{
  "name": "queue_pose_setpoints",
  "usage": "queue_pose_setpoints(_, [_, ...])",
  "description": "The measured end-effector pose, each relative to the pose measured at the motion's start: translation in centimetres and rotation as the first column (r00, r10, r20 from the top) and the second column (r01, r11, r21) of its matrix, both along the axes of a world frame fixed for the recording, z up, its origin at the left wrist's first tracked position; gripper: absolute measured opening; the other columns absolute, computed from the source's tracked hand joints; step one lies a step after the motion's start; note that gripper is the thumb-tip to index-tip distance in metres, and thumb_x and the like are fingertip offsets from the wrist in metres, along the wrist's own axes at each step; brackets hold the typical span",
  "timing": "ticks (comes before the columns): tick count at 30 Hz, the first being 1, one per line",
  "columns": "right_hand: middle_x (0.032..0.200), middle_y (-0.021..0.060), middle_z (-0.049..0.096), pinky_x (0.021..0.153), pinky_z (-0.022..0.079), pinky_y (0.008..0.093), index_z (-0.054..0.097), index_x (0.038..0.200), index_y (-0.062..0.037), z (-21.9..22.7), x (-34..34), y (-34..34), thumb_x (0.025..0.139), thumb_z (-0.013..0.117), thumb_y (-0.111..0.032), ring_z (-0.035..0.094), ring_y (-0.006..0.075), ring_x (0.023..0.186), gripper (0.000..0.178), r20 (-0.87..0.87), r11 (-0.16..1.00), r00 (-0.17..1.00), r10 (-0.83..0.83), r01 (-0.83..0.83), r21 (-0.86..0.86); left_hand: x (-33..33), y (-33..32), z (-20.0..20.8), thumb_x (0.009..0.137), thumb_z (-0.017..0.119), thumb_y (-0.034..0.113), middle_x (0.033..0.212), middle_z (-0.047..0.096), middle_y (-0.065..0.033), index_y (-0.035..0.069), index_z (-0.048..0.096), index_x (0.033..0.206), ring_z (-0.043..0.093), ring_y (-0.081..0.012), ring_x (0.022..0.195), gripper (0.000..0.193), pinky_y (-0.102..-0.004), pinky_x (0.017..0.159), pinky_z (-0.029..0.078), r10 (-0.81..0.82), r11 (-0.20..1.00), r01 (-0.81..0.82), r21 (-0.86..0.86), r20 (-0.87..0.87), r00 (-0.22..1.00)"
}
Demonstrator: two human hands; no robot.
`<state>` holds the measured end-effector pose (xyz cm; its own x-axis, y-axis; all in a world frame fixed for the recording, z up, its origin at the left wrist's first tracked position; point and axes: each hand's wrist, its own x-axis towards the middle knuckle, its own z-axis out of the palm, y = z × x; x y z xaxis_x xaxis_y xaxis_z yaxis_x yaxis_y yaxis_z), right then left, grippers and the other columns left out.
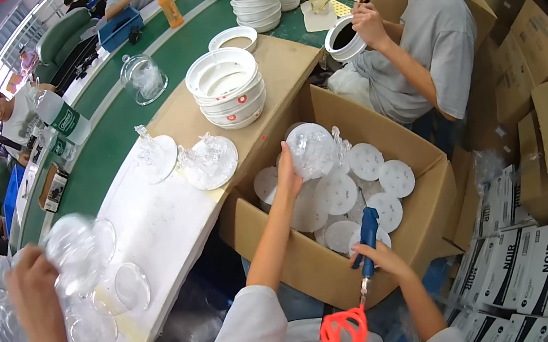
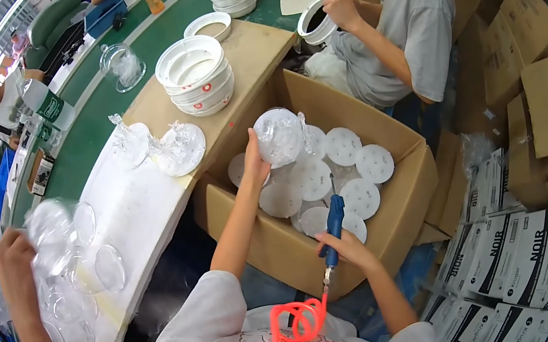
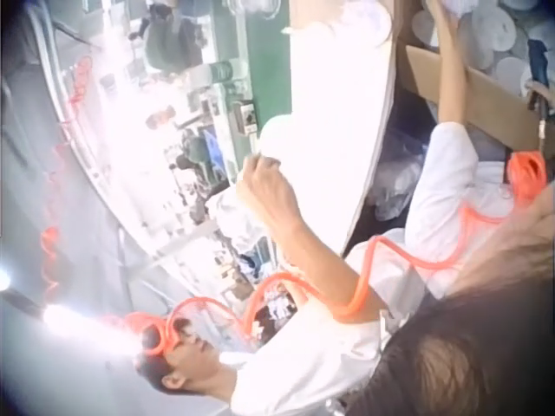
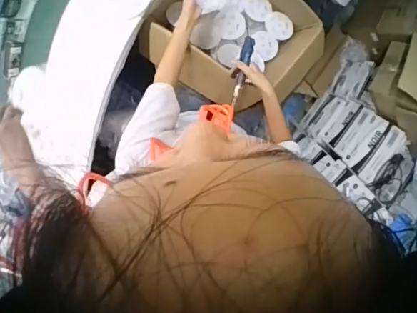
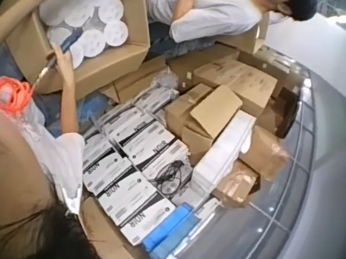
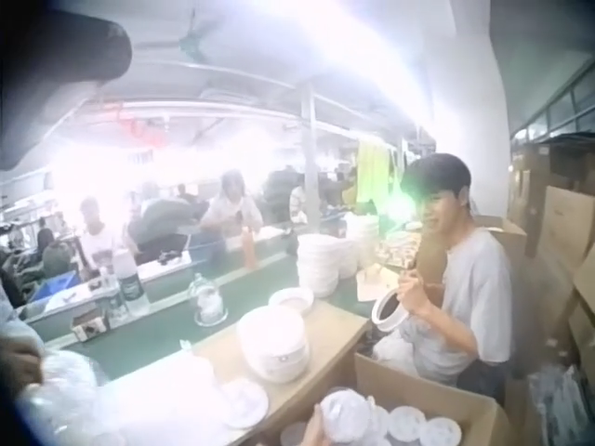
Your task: Clean plastic light covers with an air duster and assemble them onto circular bases at a factory workstation.
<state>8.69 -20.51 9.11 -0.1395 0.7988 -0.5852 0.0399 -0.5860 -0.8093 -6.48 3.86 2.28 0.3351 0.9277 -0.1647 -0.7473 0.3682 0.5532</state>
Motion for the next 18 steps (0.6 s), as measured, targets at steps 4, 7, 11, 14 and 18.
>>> queue_pose_setpoints(4, [0.080, 0.0059, 0.066, 0.063, 0.046, 0.0268, 0.056, 0.093, -0.0043, -1.8, 0.9, 2.8, 0.075, 0.053, -0.059, 0.063, 0.0151, 0.073, 0.057, -0.018, 0.973, 0.995, 0.093, -0.095, -0.209, -2.8, -1.4, 4.2, 0.093, 0.036, 0.045, 0.119, 0.053, -0.0099, 0.002, 0.046, 0.121, 0.052, -0.0216, 0.107, 0.052, -0.0363, 0.092, 0.042, -0.004, 0.997, 0.014, 0.079, -0.119, 0.993])
queue_pose_setpoints(7, [0.079, 0.0069, 0.066, 0.060, 0.047, 0.0290, 0.056, 0.094, -0.0062, -0.2, -0.2, 6.7, 0.068, 0.048, -0.072, 0.064, 0.0167, 0.074, 0.071, 0.044, 0.785, 0.856, 0.514, -0.449, -0.427, -4.5, -2.5, 7.1, 0.093, 0.037, 0.045, 0.119, 0.052, -0.0101, 0.001, 0.045, 0.122, 0.051, -0.0214, 0.108, 0.053, -0.0361, 0.093, 0.041, 0.019, 0.997, -0.007, 0.082, -0.149, 0.989])
queue_pose_setpoints(11, [0.076, 0.0114, 0.064, 0.053, 0.048, 0.0329, 0.061, 0.084, -0.0023, -1.5, -2.4, 10.8, 0.062, 0.051, -0.075, 0.061, 0.0208, 0.061, 0.076, 0.231, 0.557, 0.530, 0.816, -0.612, -0.561, -5.6, -3.9, 11.3, 0.094, 0.036, 0.043, 0.122, 0.050, -0.0103, 0.002, 0.043, 0.124, 0.049, -0.0221, 0.111, 0.052, -0.0369, 0.096, 0.038, 0.010, 0.998, -0.007, 0.066, -0.049, 0.999])
queue_pose_setpoints(14, [0.085, 0.0132, 0.064, 0.057, 0.050, 0.0349, 0.064, 0.083, -0.0034, -2.2, -5.0, 14.1, 0.065, 0.055, -0.060, 0.062, 0.0239, 0.068, 0.060, 0.272, 0.317, 0.181, 0.945, -0.706, -0.633, -6.9, -4.0, 12.7, 0.093, 0.035, 0.044, 0.128, 0.047, -0.0101, 0.005, 0.041, 0.127, 0.045, -0.0248, 0.116, 0.053, -0.0409, 0.100, 0.033, -0.013, 0.999, 0.013, 0.050, -0.016, 1.000])
queue_pose_setpoints(18, [0.076, 0.0074, 0.066, 0.066, 0.048, 0.0383, 0.067, 0.081, -0.0084, -0.6, -7.9, 14.6, 0.074, 0.047, -0.057, 0.063, 0.0236, 0.071, 0.053, 0.778, 0.271, -0.178, 0.602, -0.871, -0.409, -10.5, -4.4, 16.7, 0.094, 0.037, 0.041, 0.127, 0.047, -0.0092, 0.004, 0.041, 0.127, 0.044, -0.0248, 0.117, 0.050, -0.0405, 0.099, 0.034, 0.120, 0.993, -0.119, 0.017, -0.023, 0.993])
